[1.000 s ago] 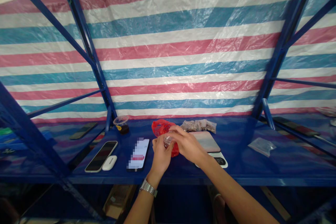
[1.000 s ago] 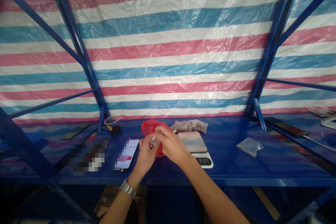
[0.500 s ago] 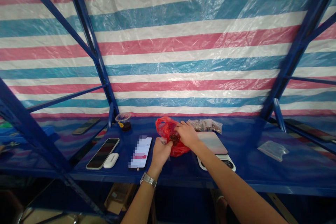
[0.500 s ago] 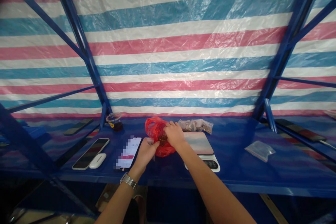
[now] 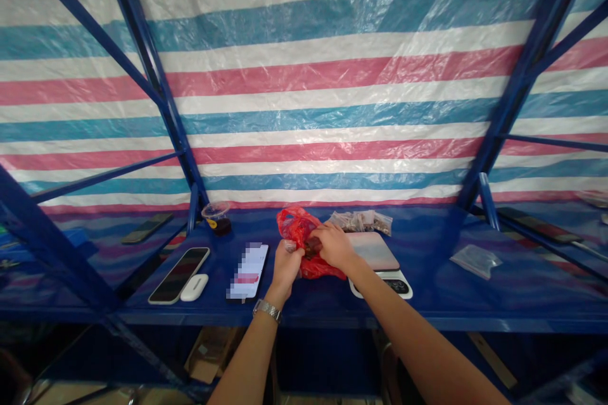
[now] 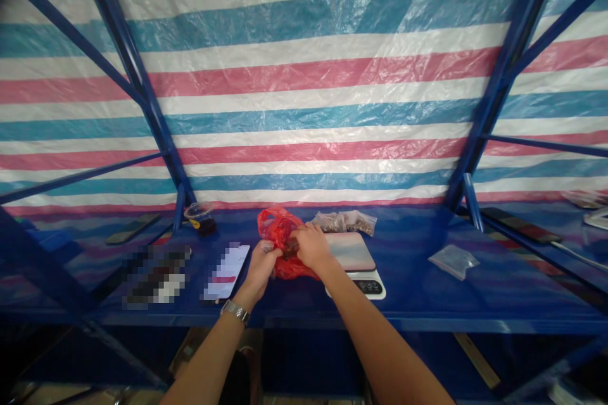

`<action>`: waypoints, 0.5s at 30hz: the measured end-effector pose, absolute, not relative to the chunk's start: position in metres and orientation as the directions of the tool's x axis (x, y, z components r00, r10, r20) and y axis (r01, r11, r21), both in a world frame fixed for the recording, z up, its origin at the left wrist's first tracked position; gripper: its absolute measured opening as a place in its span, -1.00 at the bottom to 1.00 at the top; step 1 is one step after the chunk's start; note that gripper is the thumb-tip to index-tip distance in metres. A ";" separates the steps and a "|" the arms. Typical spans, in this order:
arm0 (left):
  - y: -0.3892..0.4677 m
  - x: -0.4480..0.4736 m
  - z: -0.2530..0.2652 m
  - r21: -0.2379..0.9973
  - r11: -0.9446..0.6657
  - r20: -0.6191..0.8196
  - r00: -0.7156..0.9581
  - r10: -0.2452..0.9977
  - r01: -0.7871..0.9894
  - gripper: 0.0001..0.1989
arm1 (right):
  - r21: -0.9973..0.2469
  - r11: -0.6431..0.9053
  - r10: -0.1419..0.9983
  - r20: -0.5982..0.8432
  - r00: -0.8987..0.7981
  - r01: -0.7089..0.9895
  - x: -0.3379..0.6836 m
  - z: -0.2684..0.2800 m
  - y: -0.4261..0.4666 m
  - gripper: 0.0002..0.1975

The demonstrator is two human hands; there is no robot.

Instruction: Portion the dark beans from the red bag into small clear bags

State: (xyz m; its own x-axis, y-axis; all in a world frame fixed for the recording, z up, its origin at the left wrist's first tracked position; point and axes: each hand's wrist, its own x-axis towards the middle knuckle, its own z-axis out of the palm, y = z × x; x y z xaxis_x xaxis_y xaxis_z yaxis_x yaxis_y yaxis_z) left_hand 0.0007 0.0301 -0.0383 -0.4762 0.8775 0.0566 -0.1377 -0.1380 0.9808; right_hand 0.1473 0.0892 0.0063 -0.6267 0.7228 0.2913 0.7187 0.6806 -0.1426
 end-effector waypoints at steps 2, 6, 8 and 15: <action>0.029 0.001 -0.039 0.981 -0.148 0.068 -0.495 0.866 -0.124 -0.80 | -0.178 0.669 0.737 0.283 -0.614 0.721 0.149 0.005 0.087 -0.60; 0.031 0.000 -0.041 0.981 -0.157 0.079 -0.497 0.864 -0.117 -0.82 | -0.241 0.627 0.775 0.289 -0.562 0.741 0.151 0.005 0.084 -0.66; 0.032 0.000 -0.042 0.980 -0.161 0.085 -0.485 0.870 -0.117 -0.82 | -0.270 0.601 0.795 0.291 -0.532 0.752 0.152 0.005 0.083 -0.66; 0.030 -0.001 -0.037 0.980 -0.193 0.149 -0.452 0.879 -0.053 -0.82 | -0.435 0.556 0.831 0.272 -0.485 0.708 0.156 -0.004 0.090 -0.66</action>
